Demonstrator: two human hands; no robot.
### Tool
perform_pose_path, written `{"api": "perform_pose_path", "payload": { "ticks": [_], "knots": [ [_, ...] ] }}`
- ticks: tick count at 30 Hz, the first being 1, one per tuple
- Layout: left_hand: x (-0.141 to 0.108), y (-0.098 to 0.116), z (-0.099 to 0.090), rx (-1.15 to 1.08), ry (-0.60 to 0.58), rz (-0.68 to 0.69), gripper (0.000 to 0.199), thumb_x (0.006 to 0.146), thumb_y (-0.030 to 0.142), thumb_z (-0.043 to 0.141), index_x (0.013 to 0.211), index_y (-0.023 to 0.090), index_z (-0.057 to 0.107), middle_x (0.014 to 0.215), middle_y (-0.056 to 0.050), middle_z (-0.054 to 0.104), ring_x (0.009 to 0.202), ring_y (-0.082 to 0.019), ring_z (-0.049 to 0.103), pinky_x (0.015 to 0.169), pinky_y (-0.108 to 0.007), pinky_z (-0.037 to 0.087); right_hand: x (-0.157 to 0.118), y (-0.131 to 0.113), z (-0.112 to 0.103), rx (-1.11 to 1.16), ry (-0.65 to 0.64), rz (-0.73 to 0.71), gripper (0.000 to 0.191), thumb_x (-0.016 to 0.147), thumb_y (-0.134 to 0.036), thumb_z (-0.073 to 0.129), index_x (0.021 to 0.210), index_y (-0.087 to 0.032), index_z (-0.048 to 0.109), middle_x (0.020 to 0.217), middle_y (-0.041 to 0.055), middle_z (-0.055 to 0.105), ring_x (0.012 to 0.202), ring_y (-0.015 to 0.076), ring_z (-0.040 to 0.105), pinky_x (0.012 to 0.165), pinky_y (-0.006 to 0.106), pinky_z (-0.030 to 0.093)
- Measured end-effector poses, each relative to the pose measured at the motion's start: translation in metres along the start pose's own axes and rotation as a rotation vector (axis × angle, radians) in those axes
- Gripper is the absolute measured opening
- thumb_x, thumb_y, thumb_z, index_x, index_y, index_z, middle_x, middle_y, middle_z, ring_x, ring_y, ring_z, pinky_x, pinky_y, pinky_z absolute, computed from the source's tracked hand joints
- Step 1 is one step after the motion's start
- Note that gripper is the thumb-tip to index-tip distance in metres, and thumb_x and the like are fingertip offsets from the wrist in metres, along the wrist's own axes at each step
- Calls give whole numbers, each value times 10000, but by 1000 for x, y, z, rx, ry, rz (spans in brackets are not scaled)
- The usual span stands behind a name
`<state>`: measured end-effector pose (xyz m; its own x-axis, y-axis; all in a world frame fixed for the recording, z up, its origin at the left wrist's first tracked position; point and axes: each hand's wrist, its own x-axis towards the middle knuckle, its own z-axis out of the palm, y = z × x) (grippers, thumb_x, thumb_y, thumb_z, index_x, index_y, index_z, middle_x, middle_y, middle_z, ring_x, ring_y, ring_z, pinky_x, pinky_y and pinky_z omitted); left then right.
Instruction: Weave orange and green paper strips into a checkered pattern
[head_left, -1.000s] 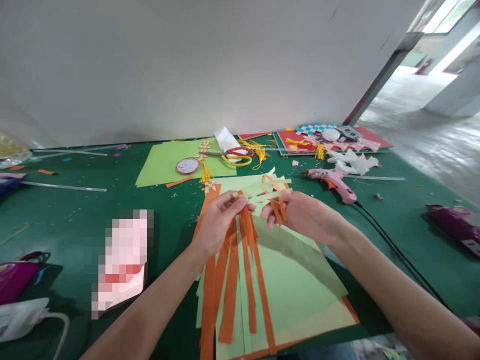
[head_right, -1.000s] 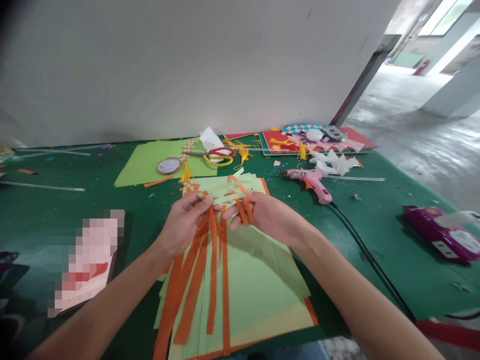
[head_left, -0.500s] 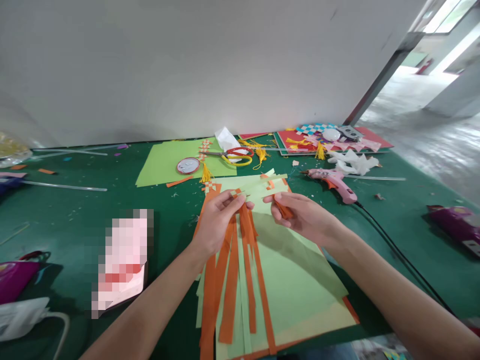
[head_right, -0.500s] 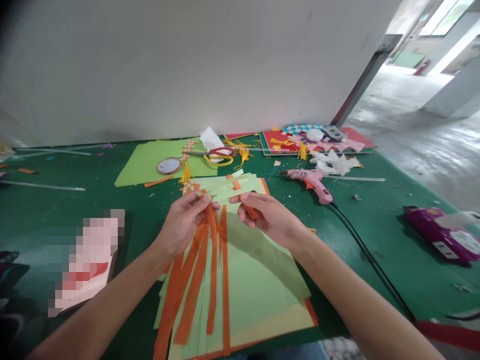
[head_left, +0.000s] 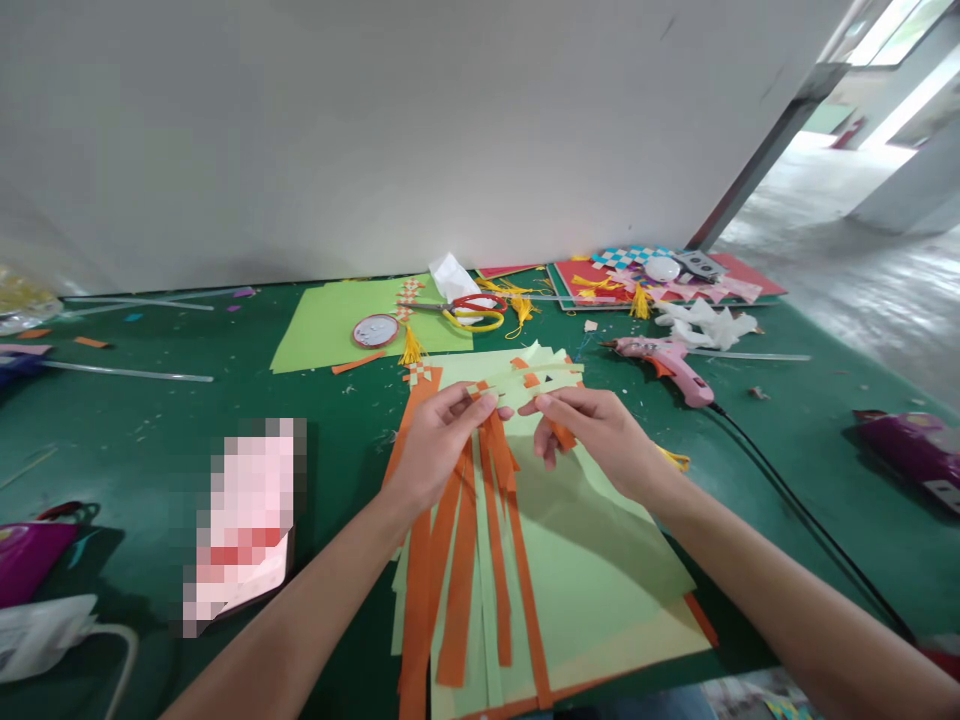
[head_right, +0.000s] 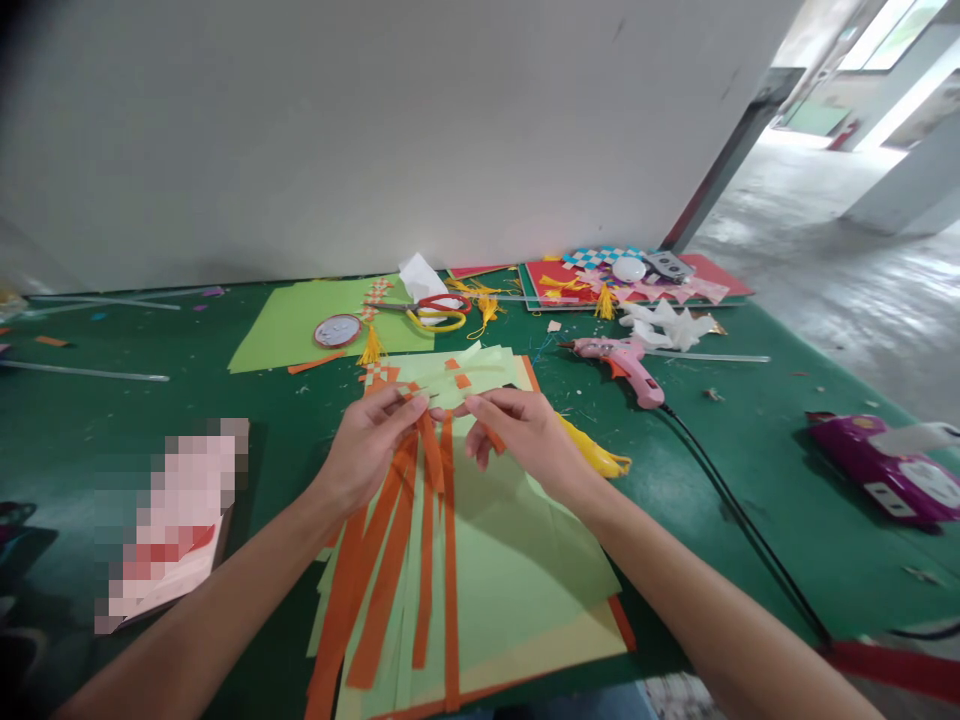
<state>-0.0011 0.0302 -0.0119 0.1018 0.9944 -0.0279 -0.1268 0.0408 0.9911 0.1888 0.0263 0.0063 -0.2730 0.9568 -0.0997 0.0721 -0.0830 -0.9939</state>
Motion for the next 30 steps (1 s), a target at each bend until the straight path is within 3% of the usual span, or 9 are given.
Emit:
{"api": "perform_pose_path", "payload": {
  "ticks": [4, 11, 21, 24, 27, 30],
  "knots": [
    [0, -1, 0, 73, 3, 28, 256, 811, 394, 702, 705, 178, 616, 706, 6, 608, 748, -158, 604, 718, -265, 441, -1, 0, 4, -109, -32, -21, 340, 920, -431, 531, 899, -154, 726, 590, 7, 660, 496, 120, 590, 563, 268, 480],
    [0, 2, 1, 98, 9, 18, 324, 808, 396, 704, 612, 176, 567, 611, 36, 505, 621, -112, 490, 599, -231, 372, -1, 5, 9, -290, 2, -87, 328, 938, -388, 493, 800, -180, 704, 582, -3, 644, 523, 129, 599, 585, 267, 469],
    [0, 0, 1, 40, -22, -33, 289, 781, 403, 724, 640, 175, 615, 630, 35, 554, 641, -117, 524, 622, -229, 403, -3, 7, 7, -334, -19, -146, 320, 944, -404, 470, 719, -225, 608, 599, 7, 637, 545, 170, 606, 609, 319, 468],
    [0, 1, 1, 32, -21, -62, 233, 768, 407, 733, 861, 195, 712, 654, 16, 605, 700, -152, 584, 676, -253, 449, -3, 6, 7, -375, -37, -155, 355, 951, -395, 453, 691, -218, 616, 605, 15, 648, 575, 173, 611, 631, 317, 458],
    [0, 2, 1, 15, -28, -86, 399, 774, 410, 727, 1133, 238, 694, 714, -1, 663, 777, -181, 629, 746, -284, 486, -3, 5, 6, -423, -45, -153, 400, 958, -389, 441, 633, -215, 597, 593, 23, 652, 580, 178, 602, 631, 321, 447],
    [0, 1, 0, -20, -41, -86, 387, 780, 391, 728, 1141, 253, 700, 832, -10, 702, 841, -178, 640, 801, -284, 496, -2, 3, 5, -450, -40, -151, 404, 957, -377, 444, 616, -214, 587, 593, 20, 659, 573, 170, 587, 619, 313, 437]
  ]
}}
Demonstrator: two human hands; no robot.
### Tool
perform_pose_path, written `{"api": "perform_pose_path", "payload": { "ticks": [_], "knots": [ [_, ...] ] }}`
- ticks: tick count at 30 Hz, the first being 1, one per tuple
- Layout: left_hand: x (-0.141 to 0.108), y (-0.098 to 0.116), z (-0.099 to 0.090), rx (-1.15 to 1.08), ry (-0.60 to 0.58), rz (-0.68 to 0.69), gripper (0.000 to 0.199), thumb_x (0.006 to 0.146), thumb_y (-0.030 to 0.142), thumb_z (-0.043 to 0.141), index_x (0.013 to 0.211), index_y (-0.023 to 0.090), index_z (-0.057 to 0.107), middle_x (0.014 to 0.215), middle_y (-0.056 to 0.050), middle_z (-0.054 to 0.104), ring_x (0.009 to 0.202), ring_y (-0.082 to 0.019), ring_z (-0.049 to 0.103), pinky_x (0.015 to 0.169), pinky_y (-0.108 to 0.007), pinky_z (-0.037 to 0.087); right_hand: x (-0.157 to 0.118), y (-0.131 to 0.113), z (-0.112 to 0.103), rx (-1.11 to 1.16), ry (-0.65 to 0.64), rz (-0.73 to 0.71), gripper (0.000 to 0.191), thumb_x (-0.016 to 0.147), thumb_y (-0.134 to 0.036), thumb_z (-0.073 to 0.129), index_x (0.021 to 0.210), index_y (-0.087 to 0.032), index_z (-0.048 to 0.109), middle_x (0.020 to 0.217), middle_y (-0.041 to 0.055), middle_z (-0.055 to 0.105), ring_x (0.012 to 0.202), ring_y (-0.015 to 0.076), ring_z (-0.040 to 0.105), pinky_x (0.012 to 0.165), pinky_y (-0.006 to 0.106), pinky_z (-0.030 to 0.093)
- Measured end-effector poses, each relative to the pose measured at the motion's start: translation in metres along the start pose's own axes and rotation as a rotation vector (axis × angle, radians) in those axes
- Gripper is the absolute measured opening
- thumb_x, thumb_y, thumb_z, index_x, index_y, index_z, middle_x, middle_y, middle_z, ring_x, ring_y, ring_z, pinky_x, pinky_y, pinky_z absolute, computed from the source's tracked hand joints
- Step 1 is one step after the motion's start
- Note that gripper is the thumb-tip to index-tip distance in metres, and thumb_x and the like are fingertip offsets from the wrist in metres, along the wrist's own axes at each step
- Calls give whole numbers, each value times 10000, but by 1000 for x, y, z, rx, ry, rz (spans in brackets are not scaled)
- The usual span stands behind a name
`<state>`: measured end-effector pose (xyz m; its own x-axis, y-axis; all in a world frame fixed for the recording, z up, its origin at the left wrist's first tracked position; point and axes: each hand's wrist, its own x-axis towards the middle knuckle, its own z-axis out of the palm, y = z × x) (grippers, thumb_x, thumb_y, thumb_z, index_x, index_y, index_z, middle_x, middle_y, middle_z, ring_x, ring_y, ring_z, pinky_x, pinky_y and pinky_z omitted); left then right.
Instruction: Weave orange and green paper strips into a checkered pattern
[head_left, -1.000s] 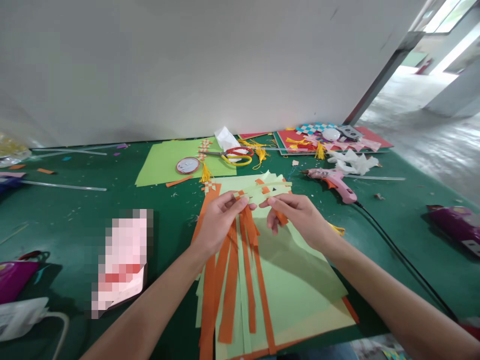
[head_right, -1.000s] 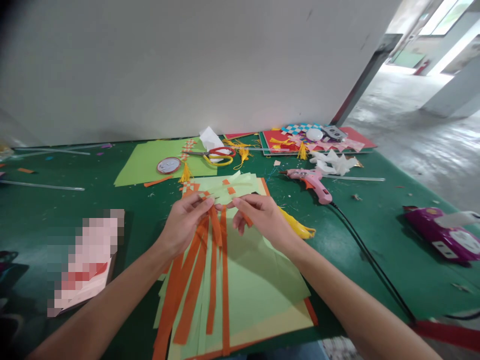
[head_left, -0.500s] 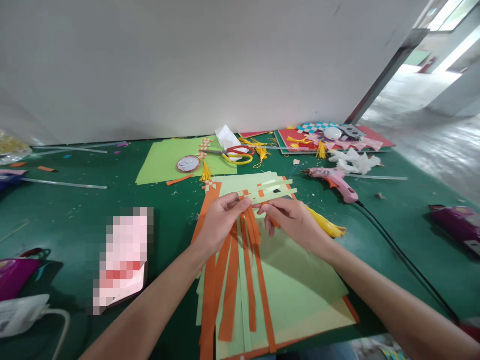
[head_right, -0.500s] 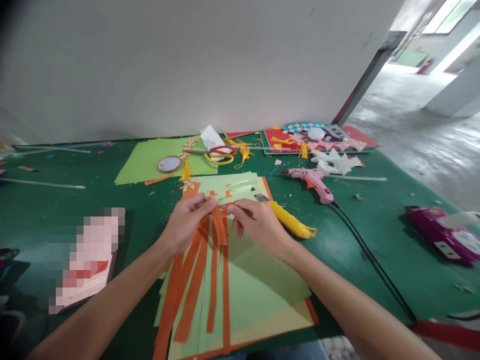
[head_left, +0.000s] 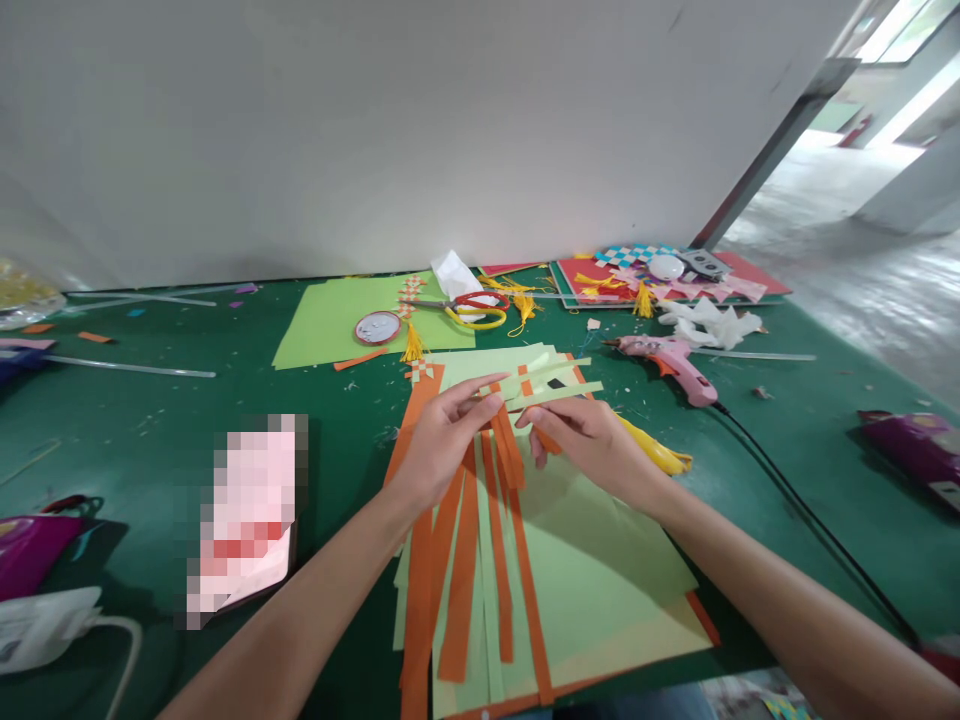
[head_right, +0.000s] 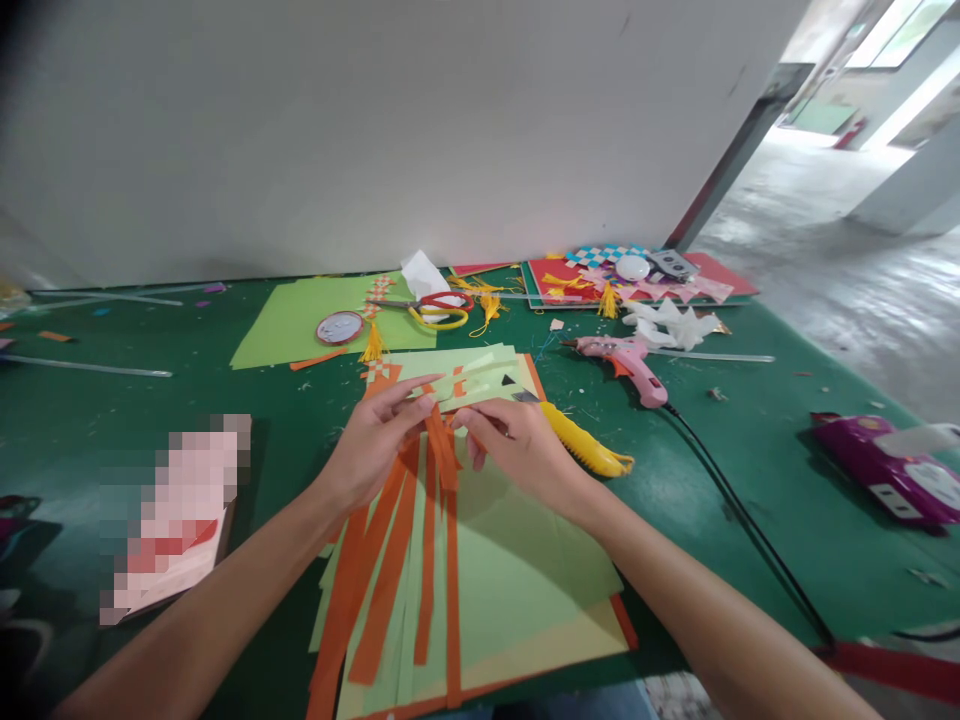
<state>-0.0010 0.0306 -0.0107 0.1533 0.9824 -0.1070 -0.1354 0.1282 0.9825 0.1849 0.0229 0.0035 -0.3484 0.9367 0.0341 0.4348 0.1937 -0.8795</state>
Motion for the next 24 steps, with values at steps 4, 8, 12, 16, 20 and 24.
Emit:
{"api": "perform_pose_path", "payload": {
  "ticks": [4, 8, 12, 16, 20, 24],
  "knots": [
    [1, -1, 0, -53, 25, 32, 282, 777, 359, 741, 1036, 244, 736, 891, -6, 712, 850, -157, 636, 816, -255, 500, 1, -3, -3, 45, -55, 45, 371, 956, -356, 444, 675, -197, 627, 623, 19, 683, 610, 158, 601, 638, 291, 445],
    [1, -2, 0, -86, 23, 50, 223, 782, 343, 745, 969, 221, 737, 878, -5, 702, 863, -148, 631, 807, -233, 500, 2, -3, -4, 103, -109, 75, 332, 953, -371, 451, 780, -187, 667, 625, 14, 693, 612, 147, 600, 644, 272, 457],
    [1, -2, 1, -41, -17, 41, 208, 810, 366, 718, 932, 197, 727, 870, -9, 689, 853, -146, 619, 835, -256, 494, 2, 2, -2, 78, -129, 39, 329, 956, -378, 441, 781, -210, 663, 645, 3, 693, 630, 153, 617, 657, 273, 463],
    [0, -2, 0, -16, -9, 15, 264, 809, 395, 713, 974, 190, 730, 914, -35, 711, 897, -178, 633, 858, -283, 487, 1, 6, -1, -48, -56, -43, 323, 946, -302, 430, 700, -217, 621, 642, 3, 671, 643, 164, 619, 692, 293, 462],
    [0, -3, 0, 30, 40, 48, 272, 797, 400, 723, 987, 205, 731, 967, -37, 727, 969, -200, 635, 860, -273, 481, 0, 1, 0, -48, -16, 27, 340, 938, -258, 414, 676, -203, 624, 563, -1, 645, 566, 147, 570, 628, 277, 444],
    [1, -4, -1, 56, 46, 62, 296, 799, 400, 718, 1032, 218, 724, 972, -35, 734, 992, -215, 640, 871, -283, 482, -1, -2, 1, -25, -36, 72, 418, 946, -333, 428, 614, -190, 639, 571, 17, 662, 555, 143, 548, 577, 272, 418]
  ]
}}
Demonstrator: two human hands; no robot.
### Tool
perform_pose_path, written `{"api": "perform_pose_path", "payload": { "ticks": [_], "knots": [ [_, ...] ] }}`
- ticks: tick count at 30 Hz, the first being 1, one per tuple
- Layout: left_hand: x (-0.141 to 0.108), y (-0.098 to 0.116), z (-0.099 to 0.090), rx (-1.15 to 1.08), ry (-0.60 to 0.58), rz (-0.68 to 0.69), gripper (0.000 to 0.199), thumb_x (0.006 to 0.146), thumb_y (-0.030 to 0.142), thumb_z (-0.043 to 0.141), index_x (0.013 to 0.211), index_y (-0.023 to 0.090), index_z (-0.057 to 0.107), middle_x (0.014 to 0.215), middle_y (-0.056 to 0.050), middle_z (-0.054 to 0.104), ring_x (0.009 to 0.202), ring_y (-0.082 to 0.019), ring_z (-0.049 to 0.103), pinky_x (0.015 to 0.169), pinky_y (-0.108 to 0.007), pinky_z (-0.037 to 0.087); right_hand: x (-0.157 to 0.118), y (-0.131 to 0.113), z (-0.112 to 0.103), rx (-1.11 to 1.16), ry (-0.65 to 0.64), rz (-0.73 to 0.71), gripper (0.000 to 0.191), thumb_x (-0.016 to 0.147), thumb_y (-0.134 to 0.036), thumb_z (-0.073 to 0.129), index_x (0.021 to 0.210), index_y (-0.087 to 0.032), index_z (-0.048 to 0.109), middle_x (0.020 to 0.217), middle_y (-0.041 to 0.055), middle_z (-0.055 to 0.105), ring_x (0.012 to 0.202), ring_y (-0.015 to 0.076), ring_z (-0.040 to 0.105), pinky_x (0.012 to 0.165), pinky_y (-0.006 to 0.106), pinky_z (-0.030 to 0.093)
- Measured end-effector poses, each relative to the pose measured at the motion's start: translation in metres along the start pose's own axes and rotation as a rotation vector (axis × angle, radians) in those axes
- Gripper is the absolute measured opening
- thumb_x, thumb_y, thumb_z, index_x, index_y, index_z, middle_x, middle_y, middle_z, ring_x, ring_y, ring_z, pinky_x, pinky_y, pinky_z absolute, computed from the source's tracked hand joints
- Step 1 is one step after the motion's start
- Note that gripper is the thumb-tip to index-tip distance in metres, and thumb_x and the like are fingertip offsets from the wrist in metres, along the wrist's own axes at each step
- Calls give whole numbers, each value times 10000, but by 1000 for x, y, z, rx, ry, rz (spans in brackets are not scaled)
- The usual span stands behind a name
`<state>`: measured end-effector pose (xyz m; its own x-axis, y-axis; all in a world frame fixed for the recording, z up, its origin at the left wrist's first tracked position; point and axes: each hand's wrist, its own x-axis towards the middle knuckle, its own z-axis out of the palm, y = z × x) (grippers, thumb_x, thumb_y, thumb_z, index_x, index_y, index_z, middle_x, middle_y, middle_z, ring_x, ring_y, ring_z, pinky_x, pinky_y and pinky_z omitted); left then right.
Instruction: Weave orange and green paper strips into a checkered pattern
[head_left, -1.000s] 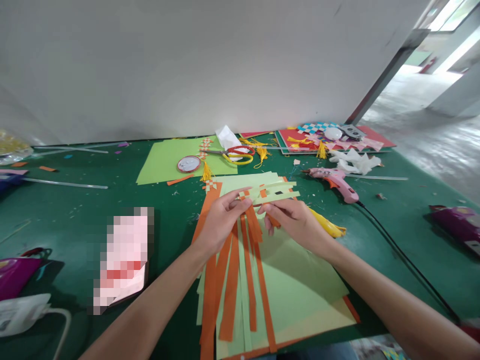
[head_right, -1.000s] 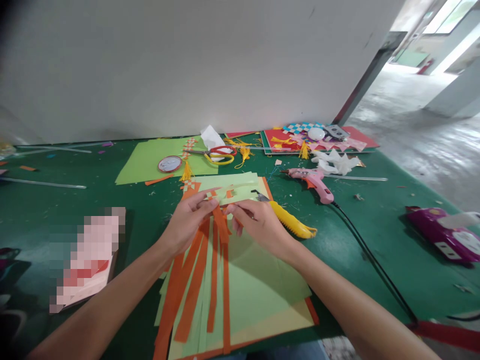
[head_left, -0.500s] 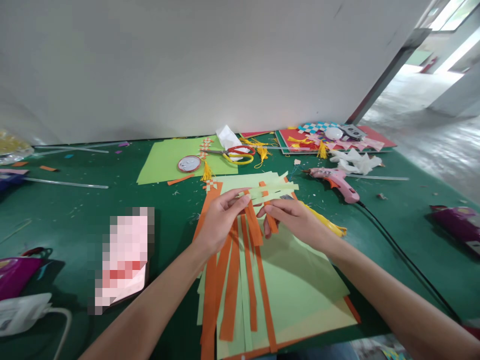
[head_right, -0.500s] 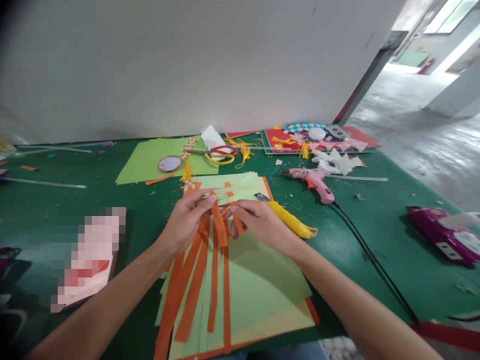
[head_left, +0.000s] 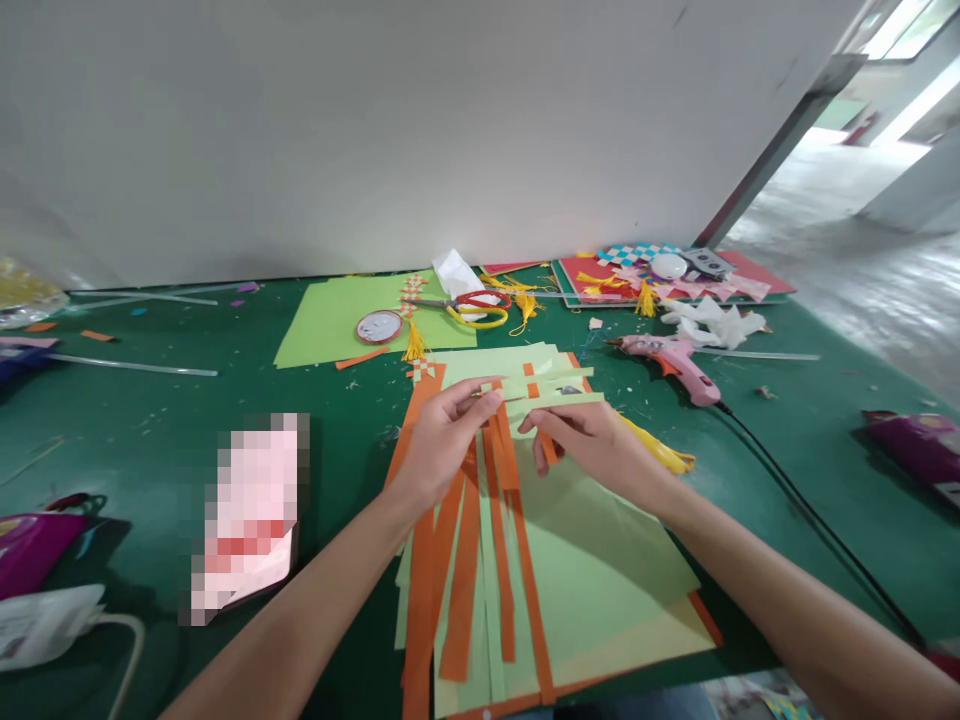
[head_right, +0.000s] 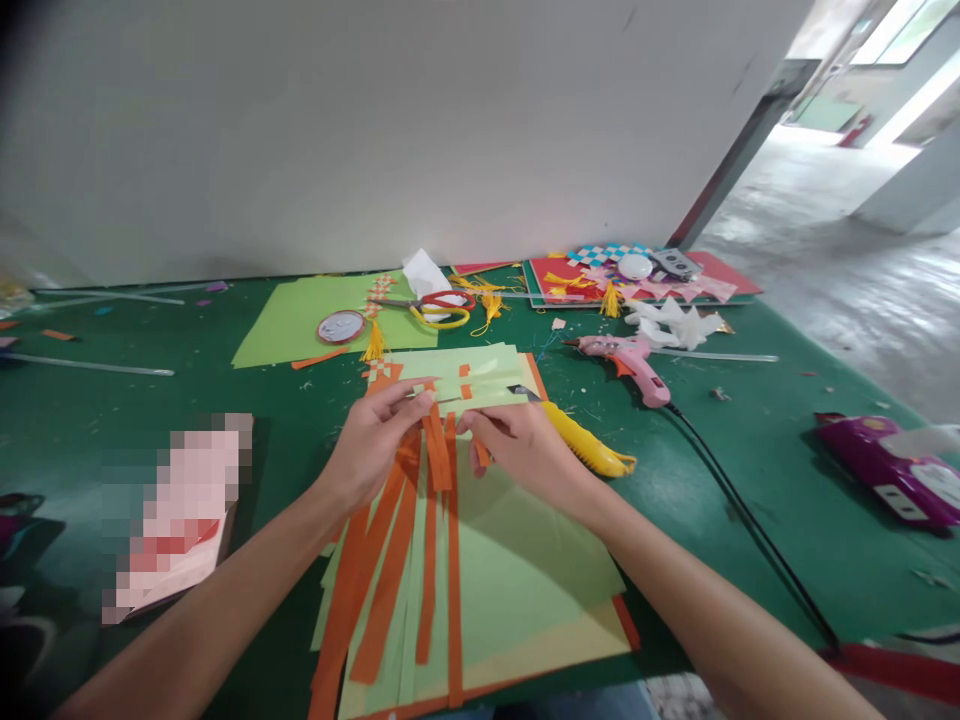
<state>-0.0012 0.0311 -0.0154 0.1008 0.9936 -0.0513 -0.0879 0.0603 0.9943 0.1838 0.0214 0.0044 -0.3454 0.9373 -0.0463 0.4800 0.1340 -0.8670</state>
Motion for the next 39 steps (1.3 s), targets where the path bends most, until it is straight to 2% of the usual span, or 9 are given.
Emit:
{"api": "perform_pose_path", "payload": {
  "ticks": [3, 10, 14, 18, 25, 29, 35, 39],
  "knots": [
    [0, 0, 0, -8, -17, -2, 302, 800, 403, 714, 1036, 215, 725, 1004, -46, 734, 993, -222, 644, 895, -307, 483, 0, 2, 2, 29, -35, -17, 421, 951, -359, 431, 635, -197, 657, 584, 19, 674, 563, 148, 562, 583, 276, 428],
    [1, 1, 0, -58, -20, -31, 304, 798, 406, 717, 1006, 185, 726, 990, -61, 719, 954, -217, 639, 891, -345, 492, -1, 3, 2, 123, -37, -14, 331, 954, -401, 437, 820, -228, 686, 591, 11, 677, 574, 159, 601, 602, 280, 456],
    [0, 4, 1, -99, -42, -56, 338, 798, 405, 716, 1046, 175, 722, 938, -59, 717, 911, -212, 645, 889, -364, 494, 0, 2, 2, 79, -70, 29, 329, 943, -414, 456, 811, -225, 690, 582, 20, 677, 578, 171, 609, 572, 279, 447],
    [-1, 6, 2, -105, -45, -56, 349, 790, 400, 725, 1067, 188, 723, 1003, -68, 721, 981, -233, 640, 894, -354, 485, 1, 1, 2, 88, -18, 80, 327, 936, -383, 461, 769, -217, 688, 571, 12, 669, 553, 165, 602, 558, 274, 435],
    [-1, 4, 2, -108, -36, -59, 280, 790, 405, 726, 965, 186, 729, 980, -57, 727, 950, -215, 638, 879, -335, 486, 1, 0, 3, 66, -44, 25, 333, 934, -345, 460, 692, -213, 648, 584, 0, 674, 563, 153, 589, 582, 262, 434],
    [0, 2, 1, -81, -45, -52, 297, 806, 414, 710, 984, 177, 718, 999, -67, 722, 969, -223, 636, 897, -345, 483, 0, -1, 4, 53, -37, 19, 388, 944, -349, 436, 638, -207, 627, 584, 4, 675, 563, 147, 591, 587, 260, 434],
    [-2, 2, 1, 12, -30, -18, 281, 814, 409, 703, 1001, 199, 717, 976, -46, 729, 963, -213, 644, 862, -301, 484, -1, -10, 4, 120, -67, 82, 271, 920, -326, 483, 817, -202, 702, 555, -11, 674, 545, 147, 608, 575, 255, 467],
    [-2, 4, 2, -27, -44, -21, 287, 812, 401, 702, 1009, 194, 720, 986, -54, 734, 948, -218, 653, 880, -320, 489, 0, -12, 4, 174, -79, 79, 246, 915, -289, 486, 816, -187, 688, 559, -16, 671, 552, 137, 623, 571, 242, 479]
  ]
}}
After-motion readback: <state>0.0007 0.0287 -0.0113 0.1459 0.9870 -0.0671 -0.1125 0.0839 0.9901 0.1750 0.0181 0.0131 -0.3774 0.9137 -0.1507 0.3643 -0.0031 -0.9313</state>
